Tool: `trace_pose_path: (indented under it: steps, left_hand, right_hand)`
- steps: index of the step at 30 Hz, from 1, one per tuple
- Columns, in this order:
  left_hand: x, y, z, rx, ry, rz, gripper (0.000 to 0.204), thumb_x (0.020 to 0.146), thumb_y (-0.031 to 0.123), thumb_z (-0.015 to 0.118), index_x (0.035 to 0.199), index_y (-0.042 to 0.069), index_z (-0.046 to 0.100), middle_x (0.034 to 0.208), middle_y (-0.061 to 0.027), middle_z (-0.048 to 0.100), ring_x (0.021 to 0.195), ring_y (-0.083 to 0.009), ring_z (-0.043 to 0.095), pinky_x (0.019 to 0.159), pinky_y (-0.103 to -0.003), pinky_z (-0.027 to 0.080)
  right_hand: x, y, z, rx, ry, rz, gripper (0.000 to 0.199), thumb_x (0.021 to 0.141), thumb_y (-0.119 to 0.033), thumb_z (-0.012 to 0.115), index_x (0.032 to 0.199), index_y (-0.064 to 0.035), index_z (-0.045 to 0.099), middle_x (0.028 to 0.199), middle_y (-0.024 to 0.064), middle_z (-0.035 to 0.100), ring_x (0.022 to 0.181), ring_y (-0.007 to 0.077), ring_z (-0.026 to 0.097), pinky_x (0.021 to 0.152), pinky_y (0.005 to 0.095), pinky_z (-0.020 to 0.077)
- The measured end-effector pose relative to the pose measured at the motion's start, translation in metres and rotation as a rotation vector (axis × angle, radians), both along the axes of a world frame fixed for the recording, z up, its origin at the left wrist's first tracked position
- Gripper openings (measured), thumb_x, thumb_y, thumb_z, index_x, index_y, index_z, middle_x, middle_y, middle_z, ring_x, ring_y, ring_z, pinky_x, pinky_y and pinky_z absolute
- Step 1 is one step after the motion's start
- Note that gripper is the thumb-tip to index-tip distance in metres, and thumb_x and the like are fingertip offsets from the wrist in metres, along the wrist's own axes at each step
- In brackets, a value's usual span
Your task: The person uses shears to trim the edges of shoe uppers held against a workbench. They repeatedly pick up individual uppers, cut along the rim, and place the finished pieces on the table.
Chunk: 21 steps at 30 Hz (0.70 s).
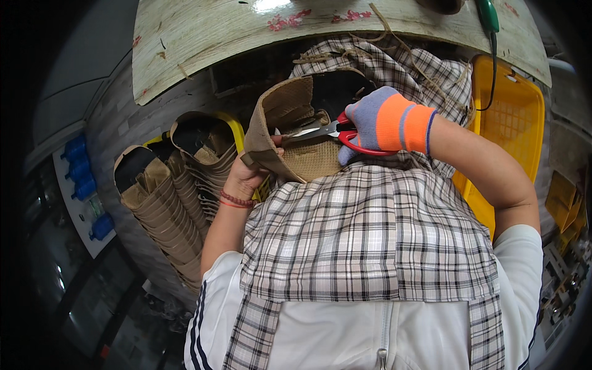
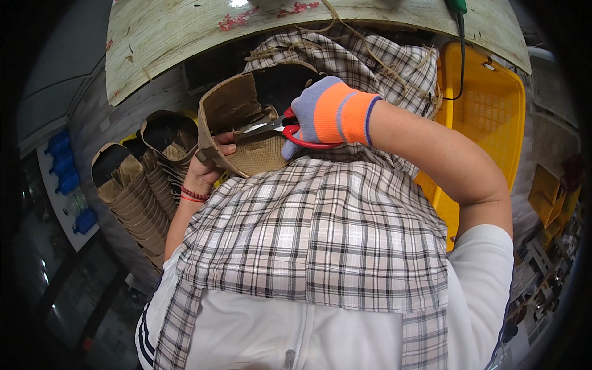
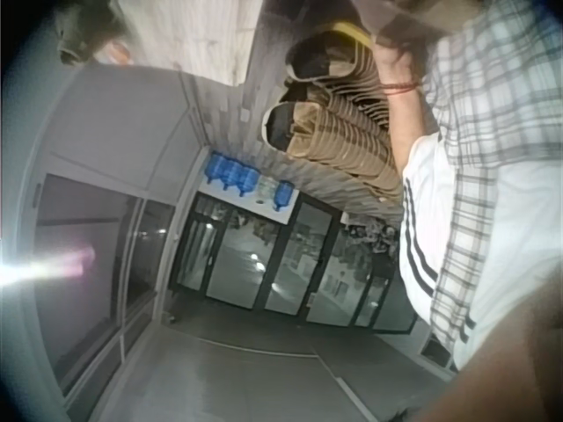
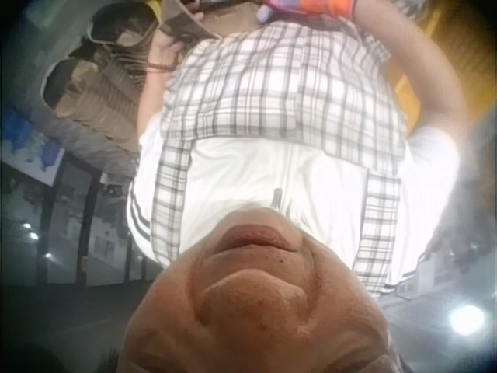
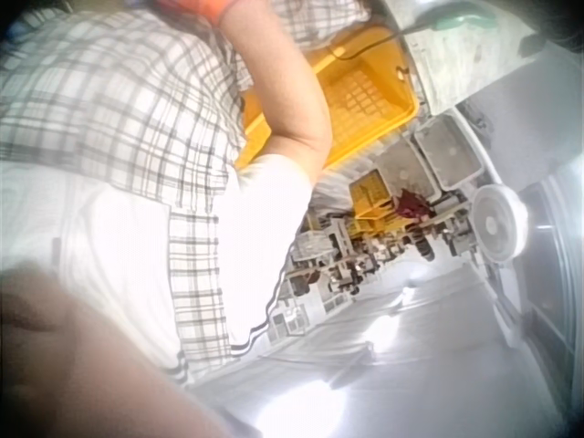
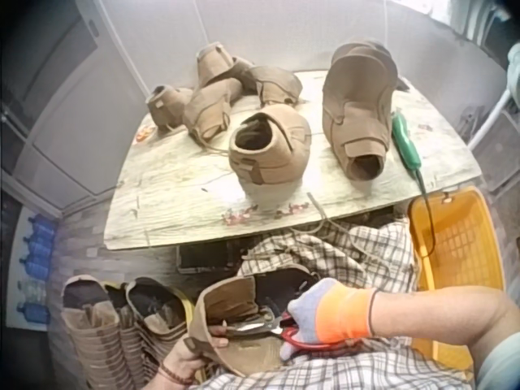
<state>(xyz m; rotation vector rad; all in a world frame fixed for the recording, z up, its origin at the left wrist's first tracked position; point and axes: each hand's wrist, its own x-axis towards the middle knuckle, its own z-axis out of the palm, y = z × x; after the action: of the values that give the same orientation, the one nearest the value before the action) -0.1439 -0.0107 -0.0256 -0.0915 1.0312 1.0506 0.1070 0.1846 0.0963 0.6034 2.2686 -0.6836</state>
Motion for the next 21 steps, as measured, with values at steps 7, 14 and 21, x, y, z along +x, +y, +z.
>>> trace_pose_path:
  steps: [7,14,21]
  left_hand:
    - [-0.001,-0.009,-0.013,0.082,0.072,-0.015,0.031,0.087,-0.001,0.064,0.118,-0.006,0.061,0.112,-0.0167,0.067,0.094,-0.0239,0.069,0.083,-0.037,0.06]
    - [0.013,0.014,0.025,0.157,0.177,0.082,0.031,0.089,0.012,0.065,0.116,-0.003,0.062,0.105,-0.0136,0.068,0.096,-0.0256,0.065,0.089,-0.035,0.055]
    - [-0.003,0.023,-0.064,0.452,-0.06,0.288,0.051,0.091,0.031,0.066,0.132,0.004,0.054,0.129,-0.0073,0.059,0.117,-0.0228,0.055,0.103,-0.037,0.044]
  right_hand:
    - [-0.004,-0.003,-0.009,-0.003,0.096,-0.033,0.07,0.076,-0.072,0.062,0.102,-0.0084,0.071,0.078,0.0149,0.07,0.074,0.0316,0.069,0.065,0.0398,0.0546]
    - [0.021,0.019,0.001,-0.127,-0.039,-0.103,0.069,0.077,-0.076,0.058,0.093,-0.0097,0.072,0.075,0.0146,0.068,0.076,0.0337,0.067,0.067,0.0413,0.0516]
    - [0.055,0.041,-0.051,-1.246,-0.152,-0.504,0.096,0.086,-0.084,0.025,0.089,0.0007,0.07,0.057,0.0018,0.051,0.047,0.0114,0.048,0.046,0.0264,0.0408]
